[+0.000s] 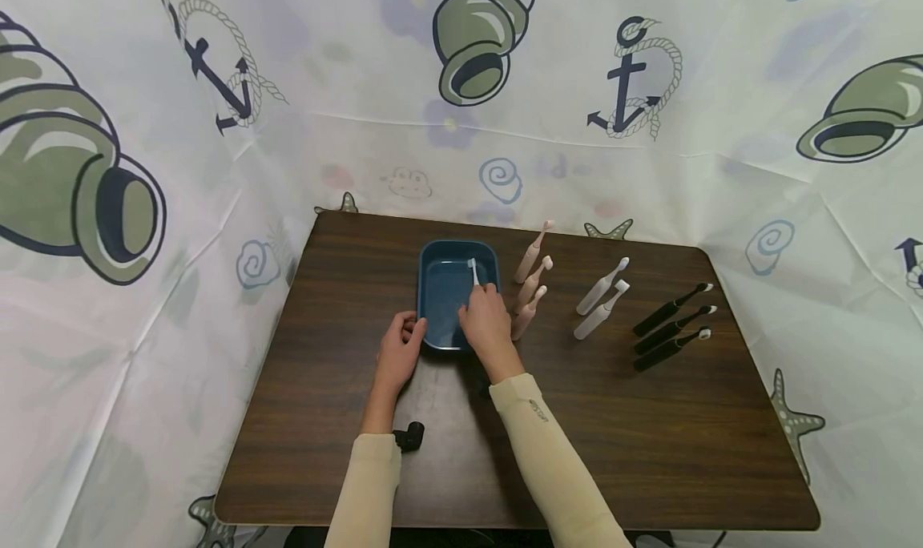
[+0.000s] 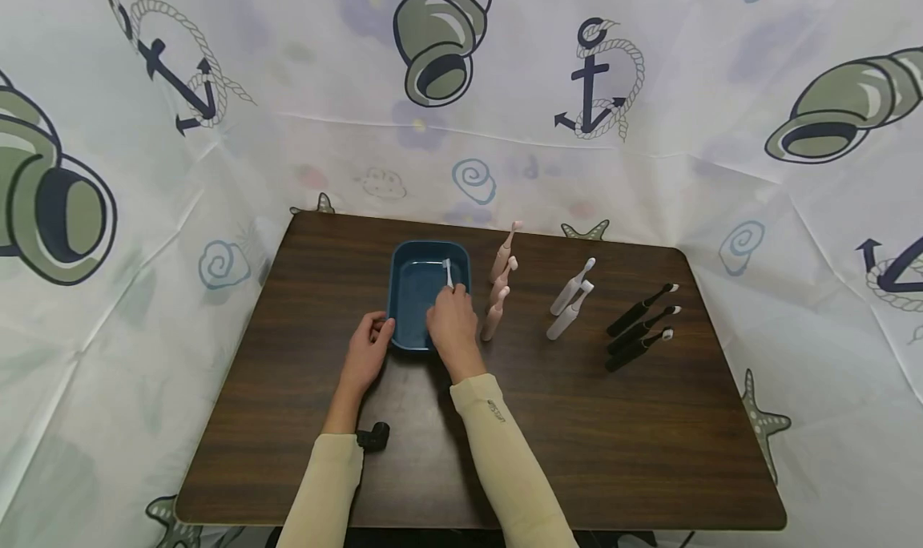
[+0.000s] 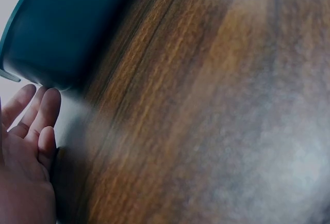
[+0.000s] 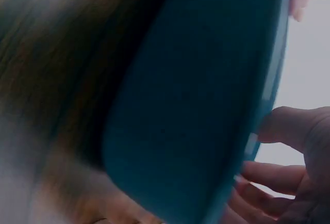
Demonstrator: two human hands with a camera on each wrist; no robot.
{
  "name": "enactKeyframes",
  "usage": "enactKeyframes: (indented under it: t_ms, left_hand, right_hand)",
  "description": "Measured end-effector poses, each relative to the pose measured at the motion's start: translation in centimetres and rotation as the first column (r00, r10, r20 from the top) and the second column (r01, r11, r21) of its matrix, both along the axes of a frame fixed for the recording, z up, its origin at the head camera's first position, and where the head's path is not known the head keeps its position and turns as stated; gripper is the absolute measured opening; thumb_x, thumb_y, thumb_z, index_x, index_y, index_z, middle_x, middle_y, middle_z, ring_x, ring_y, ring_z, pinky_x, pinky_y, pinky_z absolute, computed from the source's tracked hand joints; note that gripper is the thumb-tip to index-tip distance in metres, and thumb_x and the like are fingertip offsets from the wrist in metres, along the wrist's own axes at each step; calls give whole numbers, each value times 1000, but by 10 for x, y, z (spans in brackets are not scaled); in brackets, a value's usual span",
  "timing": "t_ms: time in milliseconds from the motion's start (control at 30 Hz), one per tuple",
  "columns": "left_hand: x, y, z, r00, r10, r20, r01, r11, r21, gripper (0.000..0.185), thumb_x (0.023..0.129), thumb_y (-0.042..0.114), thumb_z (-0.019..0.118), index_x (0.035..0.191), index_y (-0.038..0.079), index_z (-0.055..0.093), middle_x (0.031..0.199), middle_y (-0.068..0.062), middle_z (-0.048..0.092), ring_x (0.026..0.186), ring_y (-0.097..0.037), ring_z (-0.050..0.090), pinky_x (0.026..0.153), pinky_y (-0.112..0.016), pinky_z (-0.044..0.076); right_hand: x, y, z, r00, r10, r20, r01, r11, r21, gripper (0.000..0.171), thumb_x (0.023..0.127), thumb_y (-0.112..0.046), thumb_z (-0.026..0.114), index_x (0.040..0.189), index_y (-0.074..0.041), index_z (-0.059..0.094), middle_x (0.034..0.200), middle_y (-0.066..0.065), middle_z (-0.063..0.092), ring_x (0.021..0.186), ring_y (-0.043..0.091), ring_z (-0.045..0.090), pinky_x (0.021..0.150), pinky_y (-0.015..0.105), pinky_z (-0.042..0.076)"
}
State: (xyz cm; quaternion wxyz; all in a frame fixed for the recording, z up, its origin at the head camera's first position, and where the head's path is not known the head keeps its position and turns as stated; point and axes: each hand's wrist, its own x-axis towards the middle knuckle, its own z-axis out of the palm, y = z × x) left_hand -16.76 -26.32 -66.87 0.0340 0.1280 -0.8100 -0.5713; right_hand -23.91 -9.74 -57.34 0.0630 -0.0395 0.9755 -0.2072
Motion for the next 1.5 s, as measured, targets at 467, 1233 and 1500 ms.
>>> enactKeyframes:
  t_ms: [467, 1233, 1500]
  left_hand:
    - [0, 2, 3, 1000, 12, 2, -12, 1000, 3, 52, 108, 59, 57, 144, 21, 59, 128, -4, 68, 110, -23, 64, 102, -52, 41]
    - [0, 0, 2, 1000, 13, 9, -13, 1000, -4, 54, 108, 59, 56, 145, 20, 60, 129, -6, 68, 112, -24, 64, 104, -54, 41]
    - [1, 1, 1, 1000, 15, -2, -15, 1000, 6, 53, 108, 59, 57, 144, 20, 61, 127, -5, 68, 110, -24, 64, 102, -53, 41]
  right_hand:
    - [-6, -7, -16, 999, -27, 25, 22, 986, 167, 33, 106, -21, 67, 130, 2, 67, 125, 20, 62, 111, 35, 67, 85, 55, 61]
    - [-13, -13, -26, 996, -42, 74, 28, 983, 183, 31, 112, -15, 55, 140, -3, 53, 124, 22, 64, 111, 38, 71, 90, 55, 60]
    - [-11, -14, -27, 996, -28, 85, 10, 979, 204, 27, 109, -15, 59, 128, 3, 66, 123, 20, 63, 110, 36, 69, 92, 55, 60]
